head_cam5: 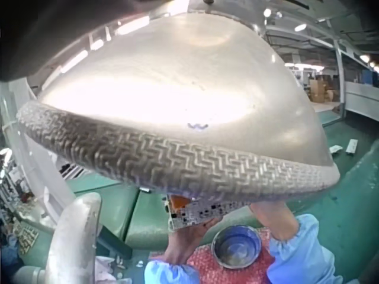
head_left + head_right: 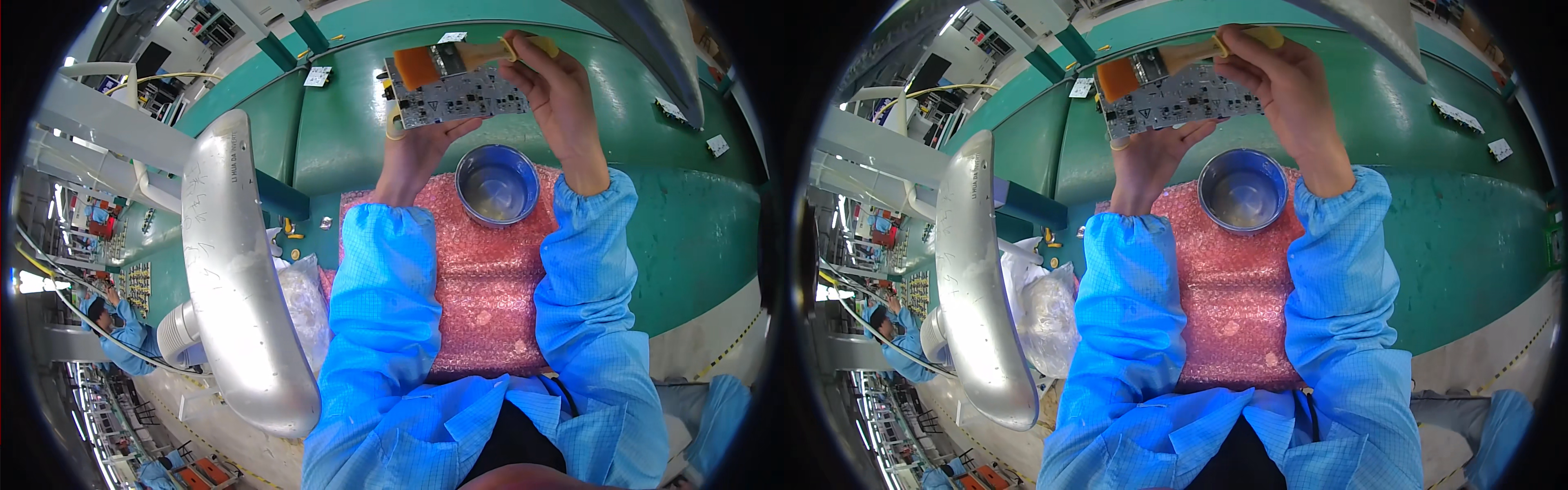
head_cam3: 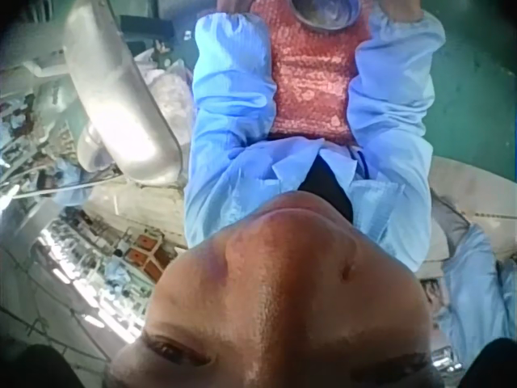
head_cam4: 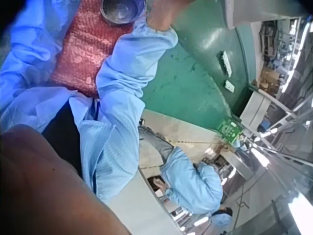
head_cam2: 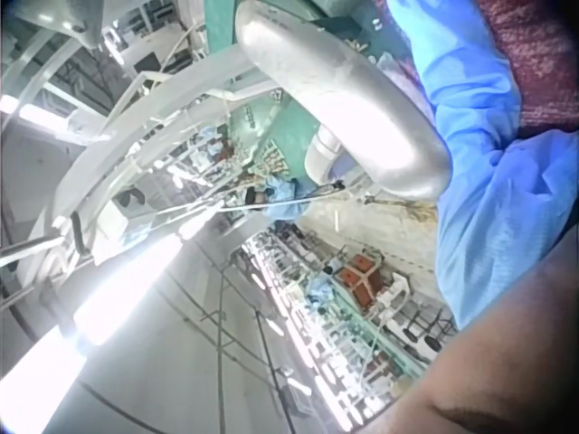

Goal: Applying a liquid coating to specific components on printed circuit boards using a small brush.

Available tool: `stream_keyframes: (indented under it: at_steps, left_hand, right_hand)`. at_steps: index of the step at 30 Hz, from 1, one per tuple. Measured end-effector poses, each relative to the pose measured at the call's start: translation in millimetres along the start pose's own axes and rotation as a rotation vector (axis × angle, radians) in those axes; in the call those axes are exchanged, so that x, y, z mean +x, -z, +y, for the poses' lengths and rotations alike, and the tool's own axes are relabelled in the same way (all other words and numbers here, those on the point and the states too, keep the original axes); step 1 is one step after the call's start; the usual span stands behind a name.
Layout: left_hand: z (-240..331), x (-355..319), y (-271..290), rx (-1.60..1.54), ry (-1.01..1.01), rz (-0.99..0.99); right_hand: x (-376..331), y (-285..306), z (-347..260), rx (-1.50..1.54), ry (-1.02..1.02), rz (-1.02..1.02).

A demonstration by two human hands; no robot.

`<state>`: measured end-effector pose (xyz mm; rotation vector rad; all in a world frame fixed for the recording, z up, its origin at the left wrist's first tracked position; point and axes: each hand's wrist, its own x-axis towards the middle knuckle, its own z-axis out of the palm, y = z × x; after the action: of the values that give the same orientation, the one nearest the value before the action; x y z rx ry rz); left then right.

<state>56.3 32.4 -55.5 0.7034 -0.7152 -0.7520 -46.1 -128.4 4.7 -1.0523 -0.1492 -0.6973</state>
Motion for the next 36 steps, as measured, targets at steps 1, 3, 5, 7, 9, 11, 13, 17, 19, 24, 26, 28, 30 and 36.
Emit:
stream_keyframes:
  at_steps: [1, 3, 5, 7, 9, 11, 13, 17, 19, 24, 26, 28, 30, 36]
  left_hand:
    - [-1, 1, -4, 0.000, 0.003, 0.000]
    - [0, 2, -10, 0.004, 0.011, 0.015]
    - [0, 2, -10, 0.006, 0.014, 0.004]
    - [0, 3, -7, 0.007, 0.014, -0.007]
    - [-2, 3, -2, 0.056, 0.017, -0.014]
    - [1, 1, -3, 0.034, 0.008, 0.017]
    - [8, -3, -1, 0.017, -0.002, 0.048]
    - [17, -2, 13, -0.192, -0.011, 0.084]
    - [21, -3, 22, -0.300, -0.039, 0.080]
    - [29, -4, 31, -0.384, -0.039, 0.132]
    - [26, -2, 28, -0.365, -0.084, 0.143]
    - [26, -1, 26, -0.342, -0.132, 0.157]
    - [29, 0, 23, -0.287, -0.190, 0.279]
    - [28, -2, 28, -0.290, -0.104, 0.189]
  right_hand:
    - [-1, -2, 0, -0.059, -0.002, 0.010]
    - [-1, -2, 1, -0.118, -0.006, 0.022]
    - [0, -2, 4, -0.121, 0.011, 0.001]
    - [0, -2, 2, -0.158, 0.004, 0.007]
    - [0, 1, 0, -0.195, -0.002, 0.013]
    - [3, 13, -3, -0.272, 0.031, 0.036]
    - [8, 29, -5, -0.348, 0.019, 0.095]
    - [16, 83, -17, -0.551, 0.021, 0.283]
    - [16, 88, -21, -0.664, 0.022, 0.373]
    - [2, 53, -27, -1.038, 0.359, 0.139]
    - [5, 48, -17, -1.068, 0.333, 0.031]
    - [4, 48, -17, -1.090, 0.305, -0.081]
    - [0, 44, -25, -1.098, 0.206, -0.146]
    - [4, 35, -14, -1.086, 0.319, -0.049]
